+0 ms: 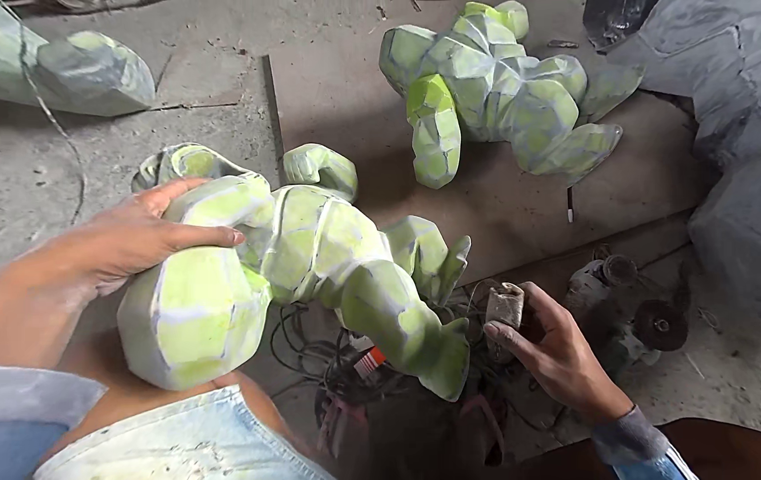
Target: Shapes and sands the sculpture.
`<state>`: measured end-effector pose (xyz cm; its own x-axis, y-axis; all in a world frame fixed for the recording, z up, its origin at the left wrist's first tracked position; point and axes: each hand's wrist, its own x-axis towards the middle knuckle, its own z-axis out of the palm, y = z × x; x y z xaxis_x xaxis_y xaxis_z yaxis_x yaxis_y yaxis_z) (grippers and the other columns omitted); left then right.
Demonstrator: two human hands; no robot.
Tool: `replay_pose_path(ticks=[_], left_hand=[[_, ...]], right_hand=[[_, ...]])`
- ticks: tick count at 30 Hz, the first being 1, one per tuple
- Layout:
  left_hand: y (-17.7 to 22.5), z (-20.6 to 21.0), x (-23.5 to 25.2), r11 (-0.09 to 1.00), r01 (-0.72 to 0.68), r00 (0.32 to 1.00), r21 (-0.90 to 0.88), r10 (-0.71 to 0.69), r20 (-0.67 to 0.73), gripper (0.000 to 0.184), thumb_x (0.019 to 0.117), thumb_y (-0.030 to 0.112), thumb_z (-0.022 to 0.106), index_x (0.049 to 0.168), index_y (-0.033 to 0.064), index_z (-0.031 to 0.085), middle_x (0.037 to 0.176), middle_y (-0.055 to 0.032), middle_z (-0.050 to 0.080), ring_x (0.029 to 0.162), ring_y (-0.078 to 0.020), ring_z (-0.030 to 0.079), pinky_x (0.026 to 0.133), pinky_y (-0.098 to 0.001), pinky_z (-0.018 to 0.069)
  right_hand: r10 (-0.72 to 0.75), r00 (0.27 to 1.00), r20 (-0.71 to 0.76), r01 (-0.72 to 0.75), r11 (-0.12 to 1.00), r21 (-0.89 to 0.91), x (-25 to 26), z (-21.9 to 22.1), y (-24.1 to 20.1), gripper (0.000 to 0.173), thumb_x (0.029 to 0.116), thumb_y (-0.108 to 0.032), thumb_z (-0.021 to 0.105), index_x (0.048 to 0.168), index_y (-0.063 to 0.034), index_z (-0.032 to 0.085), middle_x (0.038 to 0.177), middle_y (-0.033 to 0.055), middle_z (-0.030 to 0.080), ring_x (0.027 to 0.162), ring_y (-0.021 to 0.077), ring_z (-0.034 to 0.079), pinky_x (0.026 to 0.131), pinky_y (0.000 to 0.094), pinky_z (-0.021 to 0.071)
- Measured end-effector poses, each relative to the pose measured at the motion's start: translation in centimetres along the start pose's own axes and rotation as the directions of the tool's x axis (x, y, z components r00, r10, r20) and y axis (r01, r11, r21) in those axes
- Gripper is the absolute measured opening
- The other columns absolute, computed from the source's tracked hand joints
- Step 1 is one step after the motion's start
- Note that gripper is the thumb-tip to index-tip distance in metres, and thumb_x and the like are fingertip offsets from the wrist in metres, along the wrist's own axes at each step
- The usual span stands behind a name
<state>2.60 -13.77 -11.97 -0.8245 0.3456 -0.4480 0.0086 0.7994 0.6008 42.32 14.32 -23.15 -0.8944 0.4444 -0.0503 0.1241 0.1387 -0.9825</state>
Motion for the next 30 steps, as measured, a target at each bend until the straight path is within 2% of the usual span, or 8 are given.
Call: replay_pose_path(ticks=[5, 7, 10, 12, 16, 19, 22, 30], left_hand=[[-0.4, -0.1, 0.9, 0.998, -0.058, 0.998, 0.018, 0.057, 0.024, 0.077, 0.0847, 0.013, 0.082, 0.148, 0.0394, 0.047, 0.121, -0.0139, 0.07, 0.093, -0.0354, 0.073, 0.074, -0.0582, 0.0619], [-0.3, 0.1, 1.4, 0.995, -0.096, 0.995, 0.037, 0.094, 0.043, 0.08, 0.0833, 0.01, 0.083, 0.149, 0.0401, 0.047, 0.123, -0.0125, 0.07, 0.095, -0.0343, 0.073, 0.076, -0.0575, 0.0619], [-0.4, 0.5, 3.0, 0.982, -0.182, 0.978, 0.051, 0.175, 0.114, 0.086, 0.0815, 0.005, 0.083, 0.15, 0.0393, 0.045, 0.127, -0.0122, 0.068, 0.097, -0.0328, 0.073, 0.077, -0.0558, 0.0626], [-0.3, 0.7, 4.2, 0.971, -0.235, 0.961, 0.043, 0.226, 0.161, 0.089, 0.0805, 0.003, 0.083, 0.151, 0.0393, 0.044, 0.131, -0.0111, 0.066, 0.101, -0.0312, 0.072, 0.08, -0.0542, 0.0622], [0.4, 0.4, 6.6, 0.965, -0.258, 0.946, 0.056, 0.24, 0.216, 0.09, 0.0797, 0.002, 0.083, 0.152, 0.0384, 0.044, 0.132, -0.012, 0.065, 0.101, -0.0313, 0.071, 0.08, -0.0535, 0.062], [-0.6, 0.4, 8.0, 0.975, -0.191, 0.975, 0.114, 0.175, 0.136, 0.079, 0.0794, 0.005, 0.084, 0.146, 0.0269, 0.049, 0.12, -0.0176, 0.068, 0.095, -0.0337, 0.072, 0.079, -0.0557, 0.0603], [-3.6, 0.8, 8.6, 0.979, -0.14, 0.99, 0.151, 0.142, -0.003, 0.075, 0.0764, 0.015, 0.091, 0.142, 0.0182, 0.054, 0.119, -0.0226, 0.067, 0.099, -0.0387, 0.069, 0.085, -0.0633, 0.0559], [-8.1, 1.9, 8.5, 0.997, -0.062, 0.991, 0.041, 0.067, -0.118, 0.078, 0.0774, 0.018, 0.09, 0.145, 0.0174, 0.052, 0.127, -0.0241, 0.064, 0.109, -0.041, 0.066, 0.091, -0.0657, 0.0523]], right_hand=[[-0.009, 0.999, -0.032, 0.009, 1.0, 0.008, -0.5, 0.0, -0.7, 0.036, 0.0894, -0.023, 0.081, 0.12, -0.016, 0.063, 0.101, 0.0022, 0.073, 0.088, 0.0196, 0.074, 0.077, 0.036, 0.0672], [0.001, 0.998, -0.061, -0.003, 1.0, -0.028, -0.5, 0.1, -0.5, 0.033, 0.0901, -0.028, 0.08, 0.118, -0.0179, 0.066, 0.098, 0.0004, 0.074, 0.084, 0.0176, 0.074, 0.072, 0.0335, 0.0665], [-0.014, 0.993, -0.118, -0.008, 0.983, -0.184, -0.4, 0.3, -0.3, 0.03, 0.0982, -0.04, 0.067, 0.123, -0.023, 0.069, 0.086, -0.0062, 0.07, 0.07, 0.0093, 0.067, 0.06, 0.027, 0.0588], [-0.024, 0.99, -0.136, -0.01, 0.969, -0.246, -0.3, 0.4, -0.1, 0.028, 0.1029, -0.04, 0.059, 0.124, -0.023, 0.067, 0.084, -0.0071, 0.069, 0.069, 0.0076, 0.066, 0.06, 0.0279, 0.0591], [-0.037, 0.971, -0.237, -0.04, 0.949, -0.313, -0.6, 0.7, -0.2, 0.03, 0.1032, -0.038, 0.059, 0.128, -0.0215, 0.065, 0.098, -0.0062, 0.068, 0.079, 0.0068, 0.066, 0.068, 0.028, 0.0599], [-0.044, 0.964, -0.261, -0.045, 0.945, -0.325, -0.8, 0.3, -0.7, 0.028, 0.1019, -0.034, 0.062, 0.127, -0.0223, 0.065, 0.096, -0.007, 0.072, 0.079, 0.0059, 0.07, 0.068, 0.028, 0.0622], [-0.026, 0.967, -0.253, -0.046, 0.96, -0.275, -1.4, -0.1, -1.4, 0.029, 0.0994, -0.027, 0.066, 0.128, -0.0238, 0.062, 0.094, -0.0072, 0.073, 0.078, 0.0085, 0.072, 0.067, 0.029, 0.0639], [0.023, 0.97, -0.243, -0.093, 0.955, -0.282, -2.5, -0.1, -1.3, 0.039, 0.0896, -0.032, 0.077, 0.123, -0.0224, 0.059, 0.088, -0.0061, 0.07, 0.074, 0.0106, 0.07, 0.061, 0.0292, 0.0624]])
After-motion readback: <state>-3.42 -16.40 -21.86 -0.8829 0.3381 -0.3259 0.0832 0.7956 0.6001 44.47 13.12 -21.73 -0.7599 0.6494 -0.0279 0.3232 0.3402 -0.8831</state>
